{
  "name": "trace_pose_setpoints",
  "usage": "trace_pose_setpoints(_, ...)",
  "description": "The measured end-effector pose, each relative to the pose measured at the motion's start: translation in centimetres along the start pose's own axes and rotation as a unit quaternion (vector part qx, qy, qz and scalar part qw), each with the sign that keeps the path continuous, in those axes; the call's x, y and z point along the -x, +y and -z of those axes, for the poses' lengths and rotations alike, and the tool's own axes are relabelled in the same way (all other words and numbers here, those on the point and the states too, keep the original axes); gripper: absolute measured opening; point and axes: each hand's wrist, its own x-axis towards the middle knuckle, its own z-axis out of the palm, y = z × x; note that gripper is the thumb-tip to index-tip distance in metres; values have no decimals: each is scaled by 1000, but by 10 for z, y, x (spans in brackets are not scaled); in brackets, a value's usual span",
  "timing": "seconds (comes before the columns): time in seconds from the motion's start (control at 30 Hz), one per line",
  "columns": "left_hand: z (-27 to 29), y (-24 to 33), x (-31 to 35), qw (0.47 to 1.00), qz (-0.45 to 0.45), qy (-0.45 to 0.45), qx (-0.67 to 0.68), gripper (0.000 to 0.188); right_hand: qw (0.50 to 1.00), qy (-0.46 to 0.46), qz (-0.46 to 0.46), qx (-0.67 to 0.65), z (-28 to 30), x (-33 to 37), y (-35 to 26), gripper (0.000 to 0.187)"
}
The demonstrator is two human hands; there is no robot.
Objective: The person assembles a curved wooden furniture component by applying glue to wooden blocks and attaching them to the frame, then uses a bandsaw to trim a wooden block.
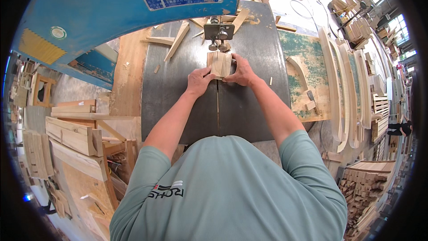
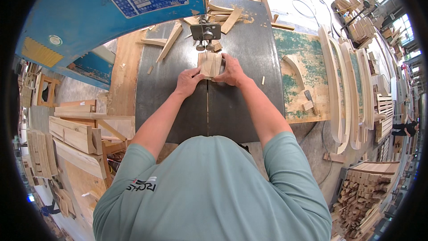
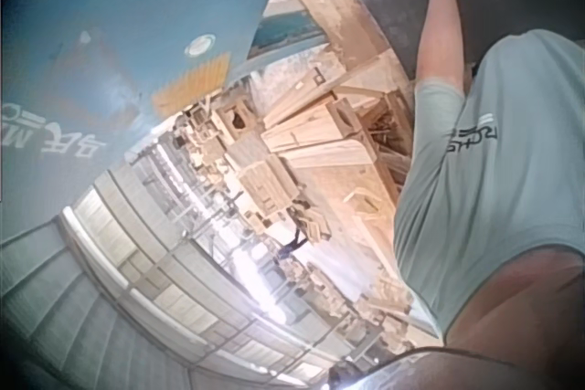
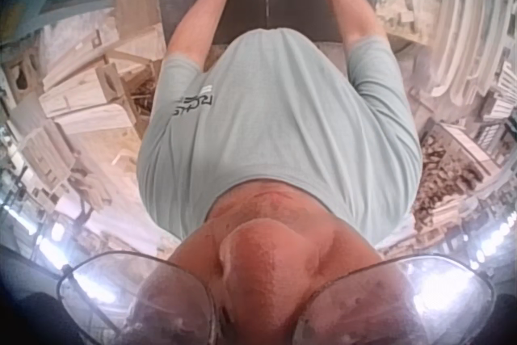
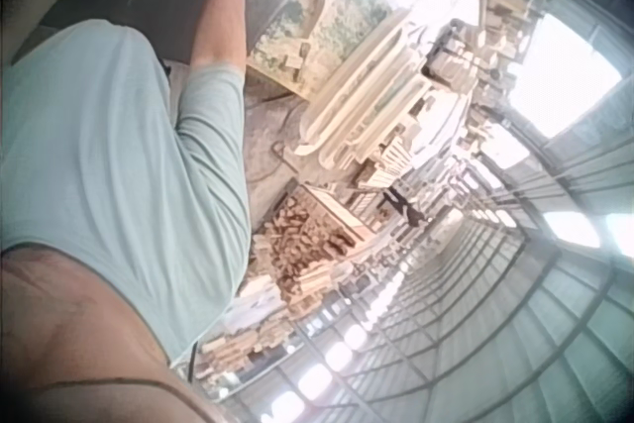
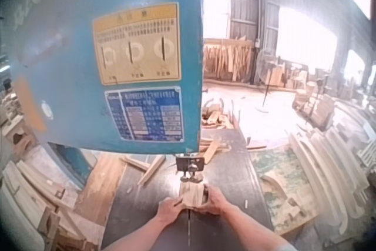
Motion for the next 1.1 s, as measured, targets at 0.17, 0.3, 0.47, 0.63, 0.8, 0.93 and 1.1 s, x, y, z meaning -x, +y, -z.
trace_pose_setpoints(0.17, -1, 3, 17, 1000, -31, 6, 4, 43, 1000, -10, 2, 1, -5, 14, 3, 107)
trace_pose_setpoints(0.3, 3, 11, 42, 1000, -16, -7, 7, 43, 1000, -21, -1, 14, -8, 39, -5, 108)
trace_pose_setpoints(0.47, 4, 15, 102, 998, -57, -5, -6, 40, 994, -92, 62, 15, 1, 91, -4, 106)
trace_pose_setpoints(0.63, 6, 13, 110, 996, 30, 58, 64, 65, 995, 7, 11, -97, -12, 135, 22, 97)
trace_pose_setpoints(0.8, -5, -12, 90, 997, -56, 34, 29, 60, 994, 43, -6, -101, -33, 170, -19, 105)
trace_pose_setpoints(0.93, -4, 1, 93, 997, -78, 6, -25, 61, 994, 96, 36, -48, -51, 148, 2, 93)
trace_pose_setpoints(1.1, 6, 17, 88, 998, 20, -51, 9, 79, 995, -17, 49, -82, -19, 107, 9, 80)
